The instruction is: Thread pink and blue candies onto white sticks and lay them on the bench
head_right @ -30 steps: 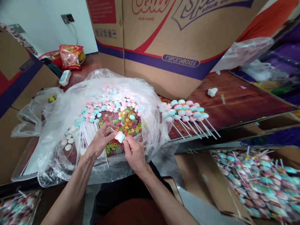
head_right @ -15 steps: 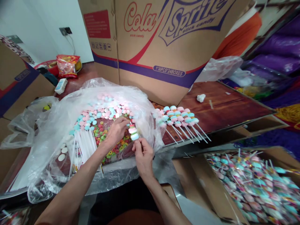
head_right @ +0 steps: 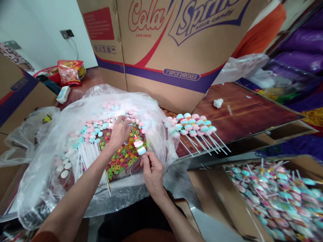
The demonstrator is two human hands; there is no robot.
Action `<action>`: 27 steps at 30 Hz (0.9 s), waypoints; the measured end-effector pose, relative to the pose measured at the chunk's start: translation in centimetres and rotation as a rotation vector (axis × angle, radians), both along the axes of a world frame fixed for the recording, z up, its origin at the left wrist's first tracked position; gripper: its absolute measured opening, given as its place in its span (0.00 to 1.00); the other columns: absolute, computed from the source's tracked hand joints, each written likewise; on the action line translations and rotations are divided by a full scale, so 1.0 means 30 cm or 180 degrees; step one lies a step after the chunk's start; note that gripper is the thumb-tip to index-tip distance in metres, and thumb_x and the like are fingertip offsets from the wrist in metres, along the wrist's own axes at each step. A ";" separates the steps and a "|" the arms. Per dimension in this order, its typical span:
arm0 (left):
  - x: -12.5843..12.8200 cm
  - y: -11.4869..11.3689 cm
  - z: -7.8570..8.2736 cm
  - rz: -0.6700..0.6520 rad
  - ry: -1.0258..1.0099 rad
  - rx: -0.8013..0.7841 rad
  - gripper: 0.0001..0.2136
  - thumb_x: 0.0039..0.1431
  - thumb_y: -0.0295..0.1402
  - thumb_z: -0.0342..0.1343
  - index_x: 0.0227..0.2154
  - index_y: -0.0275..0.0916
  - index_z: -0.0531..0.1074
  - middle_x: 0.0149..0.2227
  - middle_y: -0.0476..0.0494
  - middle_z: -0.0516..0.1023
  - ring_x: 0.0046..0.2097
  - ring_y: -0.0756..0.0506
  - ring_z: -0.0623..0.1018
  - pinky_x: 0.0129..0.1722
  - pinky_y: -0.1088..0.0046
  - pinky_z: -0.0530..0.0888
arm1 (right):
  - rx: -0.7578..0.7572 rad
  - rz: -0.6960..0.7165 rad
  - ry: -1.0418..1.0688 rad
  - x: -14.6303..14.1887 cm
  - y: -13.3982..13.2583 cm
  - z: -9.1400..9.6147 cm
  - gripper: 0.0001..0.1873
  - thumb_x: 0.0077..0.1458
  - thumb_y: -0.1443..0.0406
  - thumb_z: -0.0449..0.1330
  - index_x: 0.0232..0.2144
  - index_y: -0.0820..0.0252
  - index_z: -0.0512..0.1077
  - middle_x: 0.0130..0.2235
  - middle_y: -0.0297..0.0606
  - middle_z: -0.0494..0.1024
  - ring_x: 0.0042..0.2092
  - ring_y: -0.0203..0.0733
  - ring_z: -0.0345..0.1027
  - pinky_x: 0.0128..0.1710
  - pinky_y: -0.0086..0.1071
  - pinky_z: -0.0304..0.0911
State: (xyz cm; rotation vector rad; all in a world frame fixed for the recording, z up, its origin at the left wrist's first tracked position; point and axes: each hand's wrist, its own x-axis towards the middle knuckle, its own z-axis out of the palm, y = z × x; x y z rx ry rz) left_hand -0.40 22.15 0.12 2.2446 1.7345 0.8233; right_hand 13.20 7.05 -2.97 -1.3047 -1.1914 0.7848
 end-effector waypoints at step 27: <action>-0.172 -0.370 -0.006 0.0073 -0.3358 -0.1093 0.19 0.59 0.46 0.60 0.48 0.41 0.72 0.41 0.44 0.78 0.36 0.48 0.77 0.33 0.74 0.75 | -0.0269 0.1099 -0.0181 -0.064 0.004 0.017 0.14 0.64 0.61 0.53 0.26 0.57 0.65 0.22 0.28 0.66 0.23 0.33 0.61 0.25 0.26 0.57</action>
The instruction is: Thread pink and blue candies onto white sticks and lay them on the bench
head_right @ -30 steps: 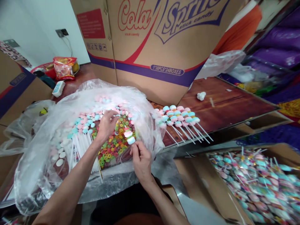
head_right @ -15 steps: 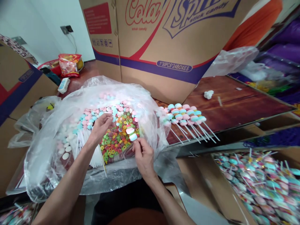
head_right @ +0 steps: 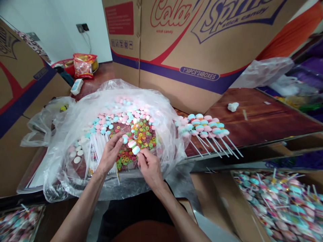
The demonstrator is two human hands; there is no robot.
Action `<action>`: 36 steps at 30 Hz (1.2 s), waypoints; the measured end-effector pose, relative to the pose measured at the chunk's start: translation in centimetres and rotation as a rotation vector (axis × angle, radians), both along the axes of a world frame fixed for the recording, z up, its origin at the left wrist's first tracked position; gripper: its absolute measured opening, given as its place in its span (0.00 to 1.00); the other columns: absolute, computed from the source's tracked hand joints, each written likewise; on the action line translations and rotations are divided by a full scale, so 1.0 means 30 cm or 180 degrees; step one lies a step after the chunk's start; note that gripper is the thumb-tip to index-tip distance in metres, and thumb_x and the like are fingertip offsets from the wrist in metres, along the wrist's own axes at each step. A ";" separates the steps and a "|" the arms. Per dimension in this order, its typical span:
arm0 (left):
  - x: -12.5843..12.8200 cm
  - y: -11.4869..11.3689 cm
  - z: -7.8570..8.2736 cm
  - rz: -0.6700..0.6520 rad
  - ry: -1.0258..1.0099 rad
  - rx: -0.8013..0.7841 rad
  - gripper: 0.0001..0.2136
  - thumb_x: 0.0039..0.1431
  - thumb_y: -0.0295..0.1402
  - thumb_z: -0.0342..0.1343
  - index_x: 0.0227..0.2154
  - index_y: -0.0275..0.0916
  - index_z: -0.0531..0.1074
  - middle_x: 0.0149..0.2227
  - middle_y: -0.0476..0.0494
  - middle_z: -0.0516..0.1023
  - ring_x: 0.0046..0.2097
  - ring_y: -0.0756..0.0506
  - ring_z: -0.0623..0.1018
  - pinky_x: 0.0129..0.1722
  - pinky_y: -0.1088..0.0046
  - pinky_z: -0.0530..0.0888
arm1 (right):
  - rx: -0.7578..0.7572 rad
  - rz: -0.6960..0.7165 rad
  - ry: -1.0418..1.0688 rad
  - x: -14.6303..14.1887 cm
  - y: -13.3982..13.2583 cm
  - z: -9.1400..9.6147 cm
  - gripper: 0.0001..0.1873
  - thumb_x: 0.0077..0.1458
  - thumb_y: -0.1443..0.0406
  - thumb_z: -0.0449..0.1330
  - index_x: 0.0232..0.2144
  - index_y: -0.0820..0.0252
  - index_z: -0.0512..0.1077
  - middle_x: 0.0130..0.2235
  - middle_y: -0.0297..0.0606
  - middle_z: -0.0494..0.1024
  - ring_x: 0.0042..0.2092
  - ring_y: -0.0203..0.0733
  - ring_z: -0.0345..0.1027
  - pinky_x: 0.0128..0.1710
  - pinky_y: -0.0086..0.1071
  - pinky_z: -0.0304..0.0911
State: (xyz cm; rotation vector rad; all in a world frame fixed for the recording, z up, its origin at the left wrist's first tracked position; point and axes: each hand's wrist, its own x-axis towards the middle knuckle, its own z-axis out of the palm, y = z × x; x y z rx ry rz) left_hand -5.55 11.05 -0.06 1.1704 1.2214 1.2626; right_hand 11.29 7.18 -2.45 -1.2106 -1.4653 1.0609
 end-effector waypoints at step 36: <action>-0.002 -0.005 -0.058 0.0883 -0.0878 -0.0058 0.14 0.46 0.39 0.70 0.37 0.41 0.79 0.36 0.49 0.81 0.35 0.51 0.76 0.40 0.75 0.73 | 0.0107 0.0349 -0.0145 0.007 -0.009 -0.004 0.14 0.65 0.61 0.53 0.27 0.57 0.66 0.23 0.29 0.67 0.25 0.33 0.62 0.26 0.26 0.56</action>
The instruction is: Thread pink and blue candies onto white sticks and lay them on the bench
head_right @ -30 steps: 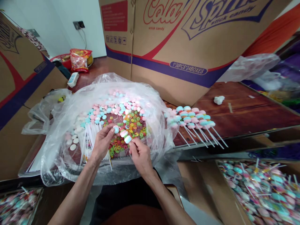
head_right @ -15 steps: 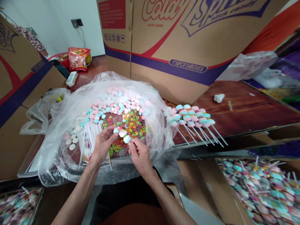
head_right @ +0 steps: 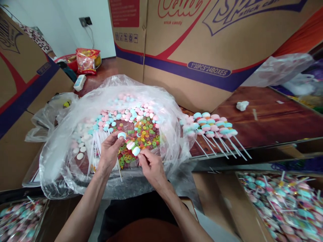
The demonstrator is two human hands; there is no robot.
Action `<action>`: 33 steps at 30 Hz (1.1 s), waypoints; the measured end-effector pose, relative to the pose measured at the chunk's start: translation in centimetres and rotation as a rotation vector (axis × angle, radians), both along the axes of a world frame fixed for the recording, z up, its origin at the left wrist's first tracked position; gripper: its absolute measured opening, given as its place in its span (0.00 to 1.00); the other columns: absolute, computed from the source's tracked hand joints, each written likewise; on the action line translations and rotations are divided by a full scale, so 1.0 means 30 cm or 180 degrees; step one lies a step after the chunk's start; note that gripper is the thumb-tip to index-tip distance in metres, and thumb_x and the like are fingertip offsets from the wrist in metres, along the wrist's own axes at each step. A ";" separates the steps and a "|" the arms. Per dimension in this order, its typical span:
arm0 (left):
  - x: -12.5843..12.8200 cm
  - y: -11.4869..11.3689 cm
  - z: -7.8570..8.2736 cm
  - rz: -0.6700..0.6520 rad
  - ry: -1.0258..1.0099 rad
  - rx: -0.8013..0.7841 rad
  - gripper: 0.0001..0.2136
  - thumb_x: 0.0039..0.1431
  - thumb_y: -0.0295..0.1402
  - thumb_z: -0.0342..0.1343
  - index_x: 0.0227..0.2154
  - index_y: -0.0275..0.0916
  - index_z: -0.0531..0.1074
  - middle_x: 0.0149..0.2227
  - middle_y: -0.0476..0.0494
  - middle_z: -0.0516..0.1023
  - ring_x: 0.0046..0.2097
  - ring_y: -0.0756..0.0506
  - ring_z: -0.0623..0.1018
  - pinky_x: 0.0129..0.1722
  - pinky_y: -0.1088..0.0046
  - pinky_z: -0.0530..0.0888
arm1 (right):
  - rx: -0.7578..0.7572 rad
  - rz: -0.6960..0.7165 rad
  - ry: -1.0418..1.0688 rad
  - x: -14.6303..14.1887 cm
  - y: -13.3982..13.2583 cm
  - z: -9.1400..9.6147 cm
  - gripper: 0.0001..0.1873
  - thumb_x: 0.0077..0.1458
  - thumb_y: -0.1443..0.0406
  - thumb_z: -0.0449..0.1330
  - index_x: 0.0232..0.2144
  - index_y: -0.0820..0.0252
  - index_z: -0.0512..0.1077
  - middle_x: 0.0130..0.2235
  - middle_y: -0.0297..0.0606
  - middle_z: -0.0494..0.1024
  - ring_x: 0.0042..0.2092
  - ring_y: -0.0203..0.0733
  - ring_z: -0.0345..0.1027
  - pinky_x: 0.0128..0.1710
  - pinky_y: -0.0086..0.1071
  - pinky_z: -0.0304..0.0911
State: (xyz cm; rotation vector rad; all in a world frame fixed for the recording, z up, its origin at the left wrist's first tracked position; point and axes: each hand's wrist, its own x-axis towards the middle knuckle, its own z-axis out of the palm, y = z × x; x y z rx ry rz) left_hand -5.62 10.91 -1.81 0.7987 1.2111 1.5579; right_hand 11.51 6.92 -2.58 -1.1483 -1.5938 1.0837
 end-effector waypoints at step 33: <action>0.033 -0.031 -0.052 -0.0050 0.1938 0.0459 0.09 0.61 0.32 0.57 0.41 0.41 0.80 0.42 0.43 0.82 0.46 0.45 0.79 0.50 0.66 0.74 | 0.0148 -0.0334 -0.0590 -0.027 0.004 -0.011 0.14 0.65 0.62 0.51 0.26 0.57 0.64 0.20 0.28 0.64 0.22 0.33 0.57 0.24 0.26 0.52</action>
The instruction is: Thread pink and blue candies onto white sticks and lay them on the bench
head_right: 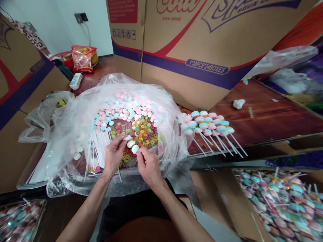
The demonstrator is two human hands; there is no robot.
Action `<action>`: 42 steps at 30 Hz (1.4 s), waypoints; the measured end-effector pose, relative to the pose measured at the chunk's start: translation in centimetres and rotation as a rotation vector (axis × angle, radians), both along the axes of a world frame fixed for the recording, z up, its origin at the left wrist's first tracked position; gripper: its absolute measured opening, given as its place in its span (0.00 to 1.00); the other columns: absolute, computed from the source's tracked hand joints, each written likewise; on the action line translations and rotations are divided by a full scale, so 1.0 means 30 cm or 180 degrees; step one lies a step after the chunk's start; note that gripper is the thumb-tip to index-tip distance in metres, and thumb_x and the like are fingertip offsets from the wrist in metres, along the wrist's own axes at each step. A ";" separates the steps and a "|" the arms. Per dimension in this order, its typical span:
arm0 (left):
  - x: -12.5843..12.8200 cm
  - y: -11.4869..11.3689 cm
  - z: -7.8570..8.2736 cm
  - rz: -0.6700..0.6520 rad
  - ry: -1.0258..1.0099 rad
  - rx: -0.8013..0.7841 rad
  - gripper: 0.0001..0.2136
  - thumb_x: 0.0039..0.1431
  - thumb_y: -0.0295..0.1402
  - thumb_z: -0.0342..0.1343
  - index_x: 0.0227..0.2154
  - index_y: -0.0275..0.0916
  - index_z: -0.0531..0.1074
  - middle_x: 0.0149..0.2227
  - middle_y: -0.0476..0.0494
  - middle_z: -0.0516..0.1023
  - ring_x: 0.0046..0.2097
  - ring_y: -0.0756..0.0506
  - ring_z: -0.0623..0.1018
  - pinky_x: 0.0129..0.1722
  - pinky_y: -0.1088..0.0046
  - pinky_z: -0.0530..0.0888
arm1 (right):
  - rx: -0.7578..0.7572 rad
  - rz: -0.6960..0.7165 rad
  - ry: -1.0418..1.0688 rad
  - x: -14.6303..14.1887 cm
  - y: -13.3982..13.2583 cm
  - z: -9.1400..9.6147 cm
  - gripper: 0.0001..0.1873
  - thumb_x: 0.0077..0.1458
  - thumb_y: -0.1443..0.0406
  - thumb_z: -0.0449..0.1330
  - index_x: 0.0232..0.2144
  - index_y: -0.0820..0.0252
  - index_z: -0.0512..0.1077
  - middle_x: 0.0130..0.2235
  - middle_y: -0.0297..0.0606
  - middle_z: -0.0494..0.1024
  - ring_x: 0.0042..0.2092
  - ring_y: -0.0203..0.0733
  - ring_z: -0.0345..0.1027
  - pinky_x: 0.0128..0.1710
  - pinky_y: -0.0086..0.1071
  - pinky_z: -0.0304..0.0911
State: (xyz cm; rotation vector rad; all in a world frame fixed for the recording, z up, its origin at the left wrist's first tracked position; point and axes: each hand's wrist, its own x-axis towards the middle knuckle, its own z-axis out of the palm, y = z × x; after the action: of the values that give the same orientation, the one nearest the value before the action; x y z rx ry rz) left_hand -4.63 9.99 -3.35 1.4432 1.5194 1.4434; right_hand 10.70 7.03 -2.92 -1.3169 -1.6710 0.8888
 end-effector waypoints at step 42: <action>-0.074 0.078 0.093 0.0203 -0.0003 -0.0515 0.18 0.55 0.44 0.60 0.42 0.37 0.79 0.41 0.39 0.83 0.36 0.44 0.81 0.35 0.69 0.77 | 0.0667 -0.2132 -0.2092 0.606 0.234 0.138 0.14 0.61 0.63 0.53 0.28 0.60 0.75 0.29 0.44 0.76 0.29 0.42 0.64 0.30 0.34 0.52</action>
State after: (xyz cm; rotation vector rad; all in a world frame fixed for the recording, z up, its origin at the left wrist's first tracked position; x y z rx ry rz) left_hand -6.83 12.32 -0.56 1.3087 1.6546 1.3237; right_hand 28.88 14.06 1.21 -1.9657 -1.5347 -0.1321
